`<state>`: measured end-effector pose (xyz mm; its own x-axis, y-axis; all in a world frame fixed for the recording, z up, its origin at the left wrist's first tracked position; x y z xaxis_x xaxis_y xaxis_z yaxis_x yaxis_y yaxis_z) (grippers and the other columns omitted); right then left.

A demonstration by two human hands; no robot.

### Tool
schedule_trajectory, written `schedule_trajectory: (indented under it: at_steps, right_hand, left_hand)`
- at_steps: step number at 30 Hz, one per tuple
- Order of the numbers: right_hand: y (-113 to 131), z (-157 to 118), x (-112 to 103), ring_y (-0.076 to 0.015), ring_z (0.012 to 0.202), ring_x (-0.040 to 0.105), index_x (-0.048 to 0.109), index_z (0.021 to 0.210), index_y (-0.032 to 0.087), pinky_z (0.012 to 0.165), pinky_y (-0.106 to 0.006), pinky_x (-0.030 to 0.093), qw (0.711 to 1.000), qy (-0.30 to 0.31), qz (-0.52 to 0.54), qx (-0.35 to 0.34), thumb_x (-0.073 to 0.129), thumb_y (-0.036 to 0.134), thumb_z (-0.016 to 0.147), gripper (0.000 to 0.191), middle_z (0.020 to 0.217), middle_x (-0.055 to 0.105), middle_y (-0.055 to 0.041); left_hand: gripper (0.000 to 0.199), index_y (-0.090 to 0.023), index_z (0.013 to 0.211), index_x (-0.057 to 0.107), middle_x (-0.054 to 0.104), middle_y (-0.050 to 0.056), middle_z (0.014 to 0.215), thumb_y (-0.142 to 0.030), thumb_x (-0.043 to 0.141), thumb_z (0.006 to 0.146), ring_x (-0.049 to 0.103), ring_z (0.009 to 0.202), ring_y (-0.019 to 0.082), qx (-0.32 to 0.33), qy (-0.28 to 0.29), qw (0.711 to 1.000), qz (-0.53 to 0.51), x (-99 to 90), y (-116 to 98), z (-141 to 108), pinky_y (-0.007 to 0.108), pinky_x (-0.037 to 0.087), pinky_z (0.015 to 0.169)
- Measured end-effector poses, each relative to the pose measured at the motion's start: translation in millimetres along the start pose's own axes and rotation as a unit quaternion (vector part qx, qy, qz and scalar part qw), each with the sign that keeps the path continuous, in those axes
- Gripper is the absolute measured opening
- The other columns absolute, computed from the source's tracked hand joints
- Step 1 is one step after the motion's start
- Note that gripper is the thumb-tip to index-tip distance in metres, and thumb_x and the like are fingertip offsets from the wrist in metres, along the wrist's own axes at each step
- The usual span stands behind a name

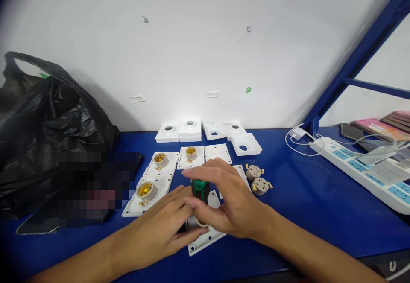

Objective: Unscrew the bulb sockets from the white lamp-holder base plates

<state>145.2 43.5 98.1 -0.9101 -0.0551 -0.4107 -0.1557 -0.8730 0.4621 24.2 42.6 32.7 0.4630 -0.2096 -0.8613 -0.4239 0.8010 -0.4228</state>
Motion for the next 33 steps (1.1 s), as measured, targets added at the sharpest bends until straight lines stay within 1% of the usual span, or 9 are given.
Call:
schedule_trajectory:
  at_steps: [3,7,11,15,18,21,23,27,33]
  right_hand:
    - [7,2,9,-0.0189,0.077,0.067,0.047,0.155,0.026,0.071,-0.036,0.058,0.997,0.042,-0.056,-0.028,0.064,0.019,0.106,0.053,0.094,0.072,-0.0011]
    - [16,1,7,-0.0203,0.063,0.063,0.037,0.165,0.029,0.063,-0.037,0.056,0.993,0.020,-0.099,-0.064,0.061,0.016,0.104,0.067,0.080,0.072,0.0021]
    - [17,-2,-1,-0.0188,0.056,0.062,0.045,0.161,0.024,0.060,-0.038,0.056,0.991,-0.018,-0.099,-0.084,0.065,0.012,0.096,0.069,0.075,0.070,0.0036]
    - [14,1,-4,-0.0181,0.062,0.070,0.050,0.157,0.022,0.062,-0.037,0.060,0.989,-0.021,-0.122,-0.085,0.067,0.010,0.094,0.066,0.088,0.078,-0.0012]
    - [12,0,-2,-0.0179,0.064,0.072,0.050,0.156,0.023,0.063,-0.036,0.062,0.987,-0.017,-0.136,-0.088,0.066,0.010,0.096,0.064,0.090,0.080,-0.0018]
    - [10,-3,-6,-0.0175,0.065,0.073,0.050,0.158,0.027,0.063,-0.036,0.064,0.989,-0.037,-0.124,-0.073,0.068,0.011,0.095,0.067,0.093,0.081,-0.0014]
    - [9,-4,-7,-0.0174,0.064,0.072,0.049,0.159,0.028,0.061,-0.034,0.063,0.990,-0.044,-0.118,-0.064,0.069,0.010,0.094,0.069,0.093,0.079,-0.0011]
    - [9,-3,-2,-0.0186,0.066,0.072,0.047,0.160,0.028,0.058,-0.033,0.061,0.991,-0.020,-0.116,-0.061,0.068,0.011,0.096,0.069,0.086,0.077,0.0008]
    - [11,0,0,-0.0175,0.062,0.070,0.047,0.159,0.027,0.055,-0.032,0.058,0.988,-0.020,-0.137,-0.064,0.067,0.012,0.100,0.064,0.081,0.076,0.0029]
  left_hand:
    - [0.016,-0.021,0.109,0.060,0.071,0.006,0.114,-0.029,0.074,0.106,0.071,0.099,0.027,-0.001,0.004,1.000,-0.011,-1.0,-1,1,0.042,0.058,0.087]
    - [0.008,-0.021,0.111,0.063,0.073,0.006,0.112,-0.026,0.068,0.108,0.072,0.101,0.027,-0.002,0.011,1.000,-0.016,-1.8,-2,3,0.041,0.058,0.088]
    - [0.013,-0.021,0.108,0.063,0.072,0.006,0.110,-0.029,0.073,0.107,0.072,0.100,0.027,0.009,0.002,1.000,0.018,-2.0,-3,3,0.042,0.059,0.090]
    - [0.026,-0.020,0.112,0.061,0.072,0.006,0.111,-0.032,0.082,0.102,0.072,0.101,0.028,0.028,-0.008,0.999,0.042,-0.9,-4,1,0.042,0.059,0.090]
    - [0.026,-0.021,0.111,0.061,0.073,0.006,0.112,-0.033,0.082,0.102,0.073,0.102,0.028,0.031,-0.010,0.998,0.047,-1.2,-5,0,0.042,0.059,0.091]
    - [0.029,-0.021,0.111,0.060,0.073,0.005,0.110,-0.035,0.084,0.101,0.073,0.099,0.028,0.029,-0.003,0.998,0.052,-1.4,-5,1,0.044,0.059,0.091]
    - [0.032,-0.020,0.110,0.060,0.073,0.005,0.108,-0.035,0.086,0.099,0.073,0.097,0.028,0.029,-0.001,0.998,0.058,-1.7,-6,1,0.044,0.058,0.090]
    - [0.029,-0.021,0.112,0.060,0.072,0.004,0.106,-0.034,0.083,0.101,0.072,0.094,0.027,0.034,-0.010,0.998,0.050,-2.8,-6,1,0.041,0.058,0.085]
    - [0.025,-0.021,0.110,0.060,0.072,0.004,0.107,-0.035,0.080,0.104,0.072,0.096,0.027,0.029,-0.017,0.998,0.046,-1.9,-4,0,0.041,0.057,0.087]
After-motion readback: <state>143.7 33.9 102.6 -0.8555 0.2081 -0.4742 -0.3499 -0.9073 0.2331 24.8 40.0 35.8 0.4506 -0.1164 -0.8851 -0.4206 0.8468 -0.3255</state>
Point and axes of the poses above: each hand's wrist, its own z-axis towards the middle knuckle, its own x-axis out of the palm, y = z × x, the point moved 8 cm from there along z, towards the middle knuckle
